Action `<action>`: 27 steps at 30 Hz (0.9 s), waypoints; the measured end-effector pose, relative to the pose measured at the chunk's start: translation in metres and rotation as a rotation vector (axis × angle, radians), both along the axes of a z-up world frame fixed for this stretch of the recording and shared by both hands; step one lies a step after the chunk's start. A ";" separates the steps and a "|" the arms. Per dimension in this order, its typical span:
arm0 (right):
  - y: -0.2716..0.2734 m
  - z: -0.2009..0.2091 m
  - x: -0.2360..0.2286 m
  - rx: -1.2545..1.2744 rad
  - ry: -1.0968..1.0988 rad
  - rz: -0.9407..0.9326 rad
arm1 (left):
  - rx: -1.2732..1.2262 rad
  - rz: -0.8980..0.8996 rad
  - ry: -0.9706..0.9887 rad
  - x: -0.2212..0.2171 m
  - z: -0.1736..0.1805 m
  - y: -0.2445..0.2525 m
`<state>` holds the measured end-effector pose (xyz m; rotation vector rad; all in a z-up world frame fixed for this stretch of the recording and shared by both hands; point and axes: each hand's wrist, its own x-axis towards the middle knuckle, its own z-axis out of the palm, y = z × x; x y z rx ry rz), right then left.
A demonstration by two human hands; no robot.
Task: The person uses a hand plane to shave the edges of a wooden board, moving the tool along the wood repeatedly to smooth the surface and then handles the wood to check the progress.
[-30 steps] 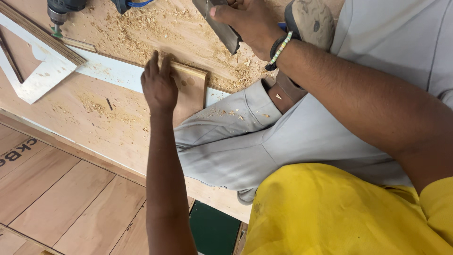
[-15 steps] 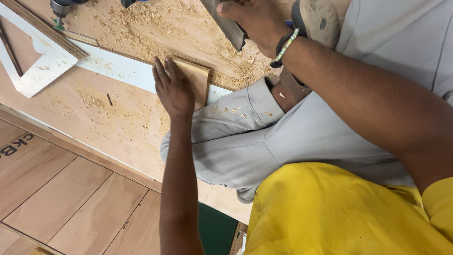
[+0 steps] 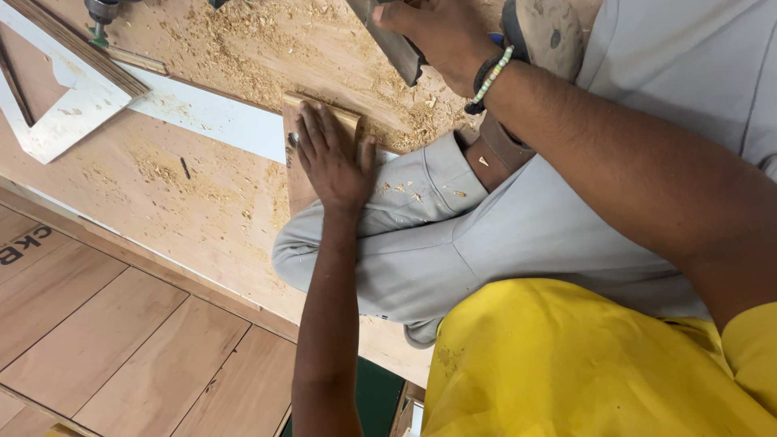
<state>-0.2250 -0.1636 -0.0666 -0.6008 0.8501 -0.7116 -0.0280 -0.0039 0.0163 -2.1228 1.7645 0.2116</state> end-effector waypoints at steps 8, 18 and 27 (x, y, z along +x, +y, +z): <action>-0.002 0.007 -0.004 0.127 -0.170 0.048 | 0.029 0.079 0.043 -0.001 -0.016 0.004; -0.010 0.019 -0.023 0.363 -0.547 0.159 | -0.106 -0.137 0.192 0.029 -0.020 0.003; 0.012 0.036 -0.015 0.142 -0.203 0.276 | -0.138 -0.369 0.302 0.047 -0.040 0.001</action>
